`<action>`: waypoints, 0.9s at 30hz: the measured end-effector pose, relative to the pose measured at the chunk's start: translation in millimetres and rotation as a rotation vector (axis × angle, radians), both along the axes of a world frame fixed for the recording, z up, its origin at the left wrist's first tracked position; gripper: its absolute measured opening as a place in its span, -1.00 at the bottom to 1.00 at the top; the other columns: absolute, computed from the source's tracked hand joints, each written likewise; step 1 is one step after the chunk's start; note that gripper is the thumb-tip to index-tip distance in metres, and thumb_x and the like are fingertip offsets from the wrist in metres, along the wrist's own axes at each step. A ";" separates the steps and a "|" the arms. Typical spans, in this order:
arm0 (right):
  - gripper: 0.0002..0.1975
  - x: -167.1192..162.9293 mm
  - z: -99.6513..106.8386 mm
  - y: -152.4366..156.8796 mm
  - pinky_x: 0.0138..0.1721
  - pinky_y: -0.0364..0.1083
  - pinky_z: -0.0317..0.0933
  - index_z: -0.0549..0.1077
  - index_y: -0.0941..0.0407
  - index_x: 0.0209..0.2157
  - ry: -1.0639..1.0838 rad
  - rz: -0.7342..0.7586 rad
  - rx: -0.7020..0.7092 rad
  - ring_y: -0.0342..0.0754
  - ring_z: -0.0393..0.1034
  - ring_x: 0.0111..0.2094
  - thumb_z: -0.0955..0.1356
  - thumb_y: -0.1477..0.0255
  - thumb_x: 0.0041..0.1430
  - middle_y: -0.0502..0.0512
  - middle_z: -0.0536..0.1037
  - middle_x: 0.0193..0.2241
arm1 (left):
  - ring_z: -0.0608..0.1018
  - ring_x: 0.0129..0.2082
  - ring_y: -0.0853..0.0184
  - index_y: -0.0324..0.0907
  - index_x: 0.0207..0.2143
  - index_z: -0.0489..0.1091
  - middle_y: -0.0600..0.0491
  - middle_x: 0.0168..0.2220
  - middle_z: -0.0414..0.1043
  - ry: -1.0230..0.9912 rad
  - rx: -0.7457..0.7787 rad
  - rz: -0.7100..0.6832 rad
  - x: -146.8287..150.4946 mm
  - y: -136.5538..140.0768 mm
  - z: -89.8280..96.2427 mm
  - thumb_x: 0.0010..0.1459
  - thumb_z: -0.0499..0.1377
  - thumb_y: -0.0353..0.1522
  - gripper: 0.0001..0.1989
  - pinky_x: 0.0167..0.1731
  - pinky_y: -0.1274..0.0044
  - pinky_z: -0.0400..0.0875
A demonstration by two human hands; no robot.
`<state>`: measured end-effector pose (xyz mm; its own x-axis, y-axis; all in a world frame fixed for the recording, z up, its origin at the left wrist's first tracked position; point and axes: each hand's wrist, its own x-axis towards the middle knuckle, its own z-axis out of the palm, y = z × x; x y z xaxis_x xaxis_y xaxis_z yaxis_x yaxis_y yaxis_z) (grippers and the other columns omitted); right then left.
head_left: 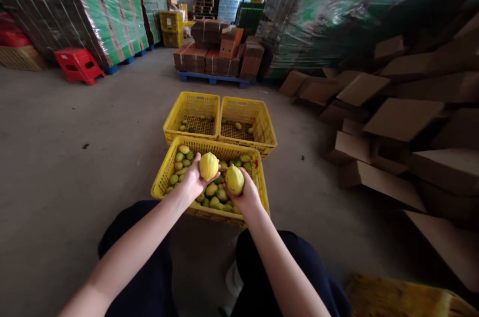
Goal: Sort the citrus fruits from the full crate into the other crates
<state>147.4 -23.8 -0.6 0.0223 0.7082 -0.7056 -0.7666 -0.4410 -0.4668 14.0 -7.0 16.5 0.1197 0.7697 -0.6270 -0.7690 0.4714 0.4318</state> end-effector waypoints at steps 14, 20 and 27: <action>-0.77 -3.5 6.2 -3.7 -0.64 -0.15 0.31 0.42 0.14 -0.48 0.022 0.022 0.061 -0.10 0.37 -0.67 0.25 0.36 0.19 0.08 0.53 -0.64 | 0.54 -0.56 0.32 -0.32 -0.26 0.42 -0.09 -0.46 0.53 -0.096 -0.010 -0.010 3.2 -1.3 -2.9 0.33 -0.04 -0.27 -0.66 -0.59 0.55 0.49; -0.80 -4.7 -0.8 -0.8 -0.66 -0.16 0.29 0.42 0.13 -0.45 0.017 -0.006 0.020 -0.09 0.37 -0.67 0.27 0.36 0.18 0.05 0.51 -0.66 | 0.58 -0.49 0.31 -0.26 -0.23 0.46 0.01 -0.48 0.51 -0.115 -0.030 0.053 3.7 0.5 -1.3 0.33 -0.02 -0.31 -0.70 -0.43 0.48 0.55; -0.75 -11.0 5.5 0.5 -0.63 -0.16 0.31 0.41 0.09 -0.46 -0.039 -0.010 -0.059 -0.13 0.36 -0.68 0.21 0.40 0.26 -0.05 0.50 -0.68 | 0.54 -0.57 0.34 -0.25 -0.46 0.39 0.03 -0.58 0.42 -0.030 -0.069 0.069 8.9 -0.7 -5.8 0.20 0.13 -0.22 -0.71 -0.54 0.54 0.52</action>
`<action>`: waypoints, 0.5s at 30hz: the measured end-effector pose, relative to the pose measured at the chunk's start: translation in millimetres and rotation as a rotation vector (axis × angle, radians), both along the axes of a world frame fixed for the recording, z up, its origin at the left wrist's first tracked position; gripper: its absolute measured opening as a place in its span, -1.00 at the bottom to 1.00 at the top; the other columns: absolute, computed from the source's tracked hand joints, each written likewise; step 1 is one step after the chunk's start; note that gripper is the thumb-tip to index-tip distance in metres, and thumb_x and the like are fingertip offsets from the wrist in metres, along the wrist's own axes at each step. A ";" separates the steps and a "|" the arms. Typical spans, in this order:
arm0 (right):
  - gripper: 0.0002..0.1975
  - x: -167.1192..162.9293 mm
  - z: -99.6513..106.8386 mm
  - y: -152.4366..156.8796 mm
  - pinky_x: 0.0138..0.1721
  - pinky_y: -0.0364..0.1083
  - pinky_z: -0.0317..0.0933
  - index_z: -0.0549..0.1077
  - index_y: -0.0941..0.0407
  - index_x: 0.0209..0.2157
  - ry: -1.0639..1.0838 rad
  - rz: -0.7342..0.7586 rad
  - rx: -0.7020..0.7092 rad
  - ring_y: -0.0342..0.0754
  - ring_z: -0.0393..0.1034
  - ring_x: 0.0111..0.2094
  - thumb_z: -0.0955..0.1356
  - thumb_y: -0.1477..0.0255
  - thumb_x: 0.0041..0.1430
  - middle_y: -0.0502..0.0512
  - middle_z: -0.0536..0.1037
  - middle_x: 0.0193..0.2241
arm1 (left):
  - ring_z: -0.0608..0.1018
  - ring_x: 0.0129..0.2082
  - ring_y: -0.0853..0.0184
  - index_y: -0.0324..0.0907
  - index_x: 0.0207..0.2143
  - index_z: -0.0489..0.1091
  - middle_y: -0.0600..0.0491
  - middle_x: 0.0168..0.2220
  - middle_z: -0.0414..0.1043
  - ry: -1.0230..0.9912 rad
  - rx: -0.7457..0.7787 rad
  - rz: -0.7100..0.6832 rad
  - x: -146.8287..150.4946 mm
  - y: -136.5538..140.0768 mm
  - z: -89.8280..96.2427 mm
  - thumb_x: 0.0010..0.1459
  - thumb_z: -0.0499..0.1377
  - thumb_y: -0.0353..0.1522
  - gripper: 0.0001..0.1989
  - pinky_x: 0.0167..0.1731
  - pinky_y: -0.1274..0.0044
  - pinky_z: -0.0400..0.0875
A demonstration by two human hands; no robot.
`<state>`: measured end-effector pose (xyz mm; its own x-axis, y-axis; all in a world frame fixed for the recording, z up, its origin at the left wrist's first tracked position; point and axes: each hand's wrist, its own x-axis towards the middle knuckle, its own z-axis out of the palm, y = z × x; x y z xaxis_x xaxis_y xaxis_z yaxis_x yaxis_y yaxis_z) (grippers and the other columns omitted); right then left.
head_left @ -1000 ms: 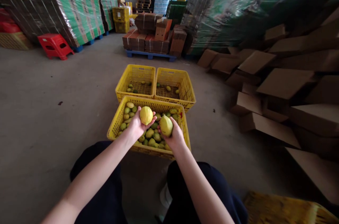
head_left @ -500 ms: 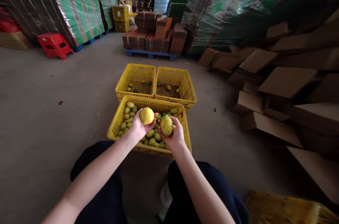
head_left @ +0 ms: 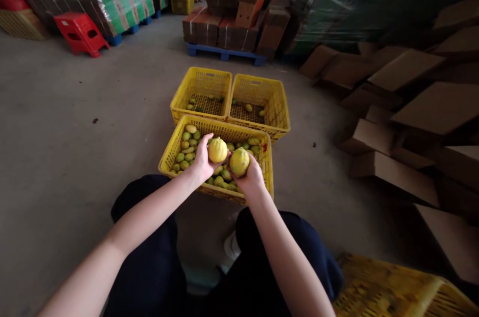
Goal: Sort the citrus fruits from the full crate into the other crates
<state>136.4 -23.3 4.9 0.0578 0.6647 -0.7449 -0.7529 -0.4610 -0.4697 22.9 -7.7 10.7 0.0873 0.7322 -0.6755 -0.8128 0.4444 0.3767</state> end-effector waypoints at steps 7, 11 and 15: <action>-0.77 0.4 8.9 -1.0 -0.57 -0.13 0.34 0.43 0.13 -0.46 0.045 0.070 0.105 -0.10 0.40 -0.62 0.24 0.37 0.20 0.01 0.54 -0.62 | 0.53 -0.55 0.37 -0.24 -0.39 0.39 0.04 -0.53 0.46 -0.018 0.045 0.071 -0.2 5.7 -14.6 0.18 0.19 -0.22 -0.76 -0.47 0.54 0.53; -0.70 2.0 11.7 0.6 -0.58 -0.10 0.34 0.45 0.11 -0.45 0.043 0.163 0.088 -0.07 0.38 -0.63 0.20 0.31 0.25 0.02 0.53 -0.65 | 0.52 -0.54 0.36 -0.31 -0.20 0.45 -0.04 -0.44 0.52 -0.147 0.121 -0.007 -2.1 5.3 -20.9 0.29 0.00 -0.24 -0.65 -0.54 0.55 0.45; -0.66 8.3 13.4 1.2 -0.63 -0.14 0.27 0.47 0.13 -0.43 0.058 0.244 0.189 -0.09 0.36 -0.65 0.20 0.25 0.26 0.07 0.54 -0.62 | 0.55 -0.50 0.33 -0.27 -0.12 0.44 0.00 -0.39 0.55 -0.201 0.186 -0.032 -2.8 5.9 -16.3 0.28 -0.03 -0.32 -0.68 -0.51 0.53 0.45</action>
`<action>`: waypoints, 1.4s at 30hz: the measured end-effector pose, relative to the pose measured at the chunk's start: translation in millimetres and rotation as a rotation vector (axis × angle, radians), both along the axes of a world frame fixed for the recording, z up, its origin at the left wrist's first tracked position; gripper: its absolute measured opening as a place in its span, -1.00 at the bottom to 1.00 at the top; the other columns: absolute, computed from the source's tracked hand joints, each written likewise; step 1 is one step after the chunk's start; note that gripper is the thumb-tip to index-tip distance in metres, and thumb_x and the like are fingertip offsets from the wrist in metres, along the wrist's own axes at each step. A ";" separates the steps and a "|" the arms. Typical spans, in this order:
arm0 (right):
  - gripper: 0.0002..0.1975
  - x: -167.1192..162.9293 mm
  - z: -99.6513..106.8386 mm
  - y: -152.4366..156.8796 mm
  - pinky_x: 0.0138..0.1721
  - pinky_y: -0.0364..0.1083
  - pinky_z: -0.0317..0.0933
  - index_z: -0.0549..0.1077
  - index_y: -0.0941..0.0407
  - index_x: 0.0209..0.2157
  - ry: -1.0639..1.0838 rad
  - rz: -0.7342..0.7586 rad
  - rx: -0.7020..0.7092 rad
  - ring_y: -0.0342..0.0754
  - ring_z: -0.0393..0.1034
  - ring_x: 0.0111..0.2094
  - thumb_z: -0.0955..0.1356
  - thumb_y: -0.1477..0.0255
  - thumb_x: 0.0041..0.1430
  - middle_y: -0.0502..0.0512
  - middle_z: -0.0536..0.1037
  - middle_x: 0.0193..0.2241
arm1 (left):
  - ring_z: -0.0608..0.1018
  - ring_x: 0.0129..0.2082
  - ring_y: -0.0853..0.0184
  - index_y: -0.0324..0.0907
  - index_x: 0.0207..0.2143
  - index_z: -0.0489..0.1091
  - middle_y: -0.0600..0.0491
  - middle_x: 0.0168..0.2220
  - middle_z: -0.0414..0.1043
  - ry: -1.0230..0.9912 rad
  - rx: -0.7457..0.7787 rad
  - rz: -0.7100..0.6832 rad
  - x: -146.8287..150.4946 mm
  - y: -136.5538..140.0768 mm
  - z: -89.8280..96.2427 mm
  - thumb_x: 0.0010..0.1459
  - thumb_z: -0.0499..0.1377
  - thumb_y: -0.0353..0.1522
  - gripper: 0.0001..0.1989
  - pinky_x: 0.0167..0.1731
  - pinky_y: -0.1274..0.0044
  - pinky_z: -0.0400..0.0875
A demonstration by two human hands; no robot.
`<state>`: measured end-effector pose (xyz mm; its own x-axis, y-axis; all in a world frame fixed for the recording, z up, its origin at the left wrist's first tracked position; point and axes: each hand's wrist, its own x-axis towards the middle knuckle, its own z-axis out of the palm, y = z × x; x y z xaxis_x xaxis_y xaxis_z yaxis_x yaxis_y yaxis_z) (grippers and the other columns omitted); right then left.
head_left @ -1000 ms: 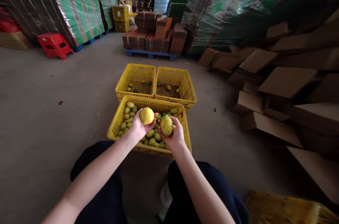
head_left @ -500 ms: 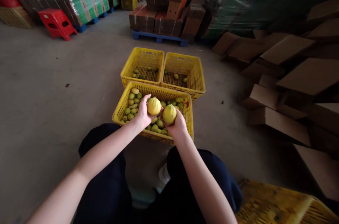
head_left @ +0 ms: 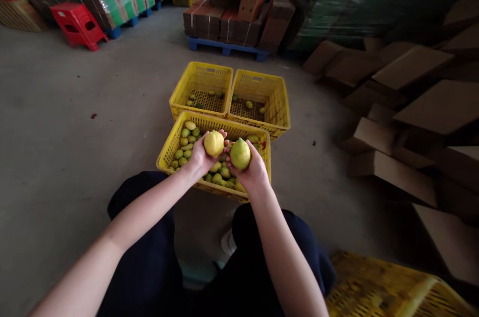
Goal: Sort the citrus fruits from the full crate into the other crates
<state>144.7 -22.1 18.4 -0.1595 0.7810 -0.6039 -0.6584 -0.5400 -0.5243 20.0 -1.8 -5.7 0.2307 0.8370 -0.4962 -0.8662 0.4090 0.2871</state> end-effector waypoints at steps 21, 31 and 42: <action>-0.75 -2.7 -6.7 -13.9 -0.44 -0.10 0.28 0.46 0.08 -0.68 -0.209 -0.167 0.496 -0.09 0.38 -0.51 0.29 0.54 0.00 0.01 0.53 -0.59 | 0.61 -0.42 0.20 -0.23 -0.60 0.52 -0.09 -0.49 0.57 0.318 0.423 -0.129 -13.8 -15.2 23.5 0.18 0.02 -0.41 -0.62 -0.39 0.49 0.43; -0.75 -2.8 0.2 -10.0 -0.42 -0.12 0.36 0.48 0.11 -0.34 0.198 -0.226 0.240 -0.06 0.43 -0.42 0.21 0.35 0.04 0.12 0.57 -0.38 | 0.57 -0.44 0.29 -0.22 -0.28 0.45 -0.01 -0.47 0.48 0.011 -0.038 0.120 -5.1 3.5 18.6 0.23 -0.01 -0.31 -0.74 -0.42 0.48 0.55; -0.74 -0.7 -7.5 -4.8 -0.55 -0.17 0.31 0.48 0.18 -0.28 0.228 -0.202 0.155 -0.12 0.37 -0.55 0.23 0.35 0.12 0.15 0.59 -0.42 | 0.59 -0.41 0.26 -0.28 -0.11 0.46 -0.09 -0.38 0.54 0.014 0.009 0.019 -4.6 -0.3 22.2 0.16 0.01 -0.37 -0.68 -0.45 0.49 0.55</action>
